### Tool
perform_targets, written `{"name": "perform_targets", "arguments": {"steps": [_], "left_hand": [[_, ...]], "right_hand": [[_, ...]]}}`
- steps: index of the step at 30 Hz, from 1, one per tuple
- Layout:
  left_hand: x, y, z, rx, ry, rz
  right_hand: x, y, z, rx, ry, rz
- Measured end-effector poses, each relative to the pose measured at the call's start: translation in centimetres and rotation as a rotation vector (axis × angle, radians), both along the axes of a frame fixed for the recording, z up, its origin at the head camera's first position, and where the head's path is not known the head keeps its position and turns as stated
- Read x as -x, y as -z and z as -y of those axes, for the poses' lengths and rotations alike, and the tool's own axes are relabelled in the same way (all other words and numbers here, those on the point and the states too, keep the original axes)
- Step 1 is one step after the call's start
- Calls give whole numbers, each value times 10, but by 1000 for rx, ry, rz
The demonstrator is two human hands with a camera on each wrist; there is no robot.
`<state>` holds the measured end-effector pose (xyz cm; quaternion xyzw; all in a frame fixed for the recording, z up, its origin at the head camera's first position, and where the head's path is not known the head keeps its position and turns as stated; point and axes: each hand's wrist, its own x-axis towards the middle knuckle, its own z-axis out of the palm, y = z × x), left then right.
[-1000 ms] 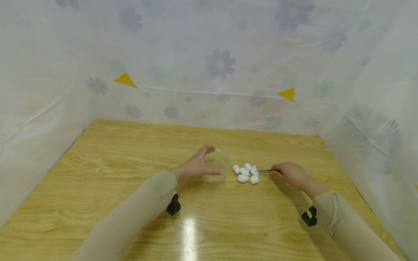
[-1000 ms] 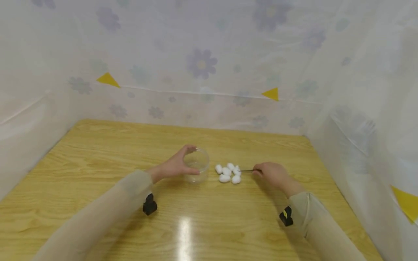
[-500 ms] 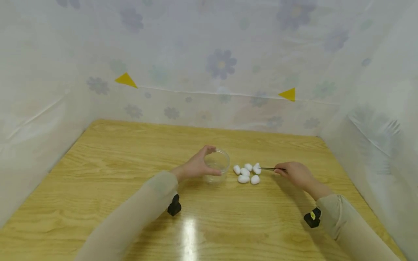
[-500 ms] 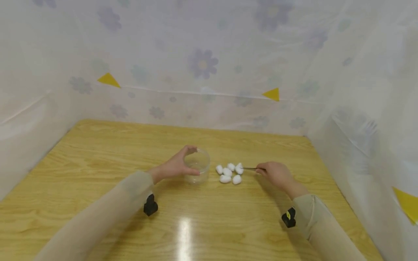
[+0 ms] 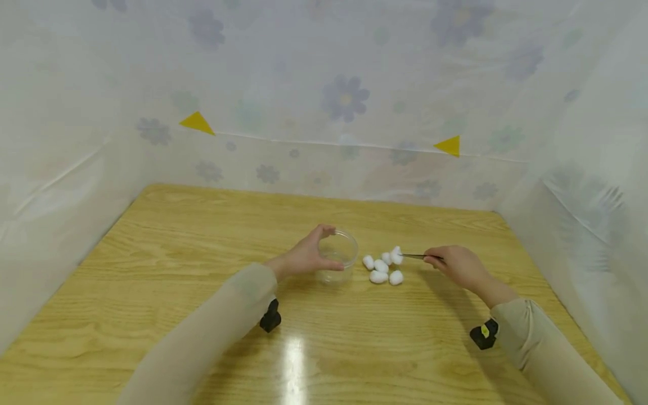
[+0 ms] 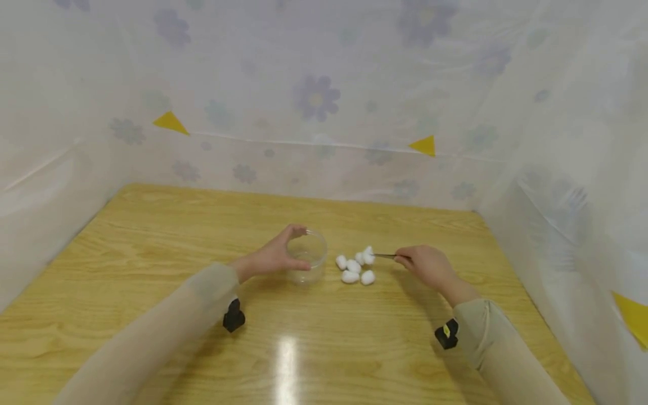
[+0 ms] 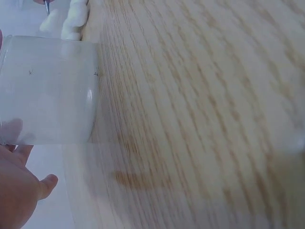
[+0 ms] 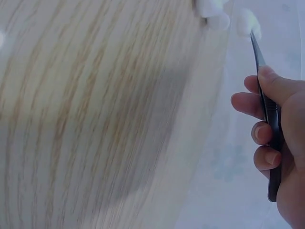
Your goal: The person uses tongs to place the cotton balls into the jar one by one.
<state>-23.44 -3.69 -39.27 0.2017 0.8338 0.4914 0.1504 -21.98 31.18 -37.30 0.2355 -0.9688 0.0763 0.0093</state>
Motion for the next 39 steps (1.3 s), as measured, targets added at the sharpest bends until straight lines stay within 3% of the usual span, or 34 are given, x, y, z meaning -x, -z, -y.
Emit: {"name": "perform_targets", "arguments": {"steps": [21, 39], "left_hand": [[3, 1, 0, -21, 14, 31], [3, 1, 3, 67, 16, -17]], "right_hand": [[-2, -16, 3, 77, 12, 44], [5, -32, 18, 114, -30, 69]]}}
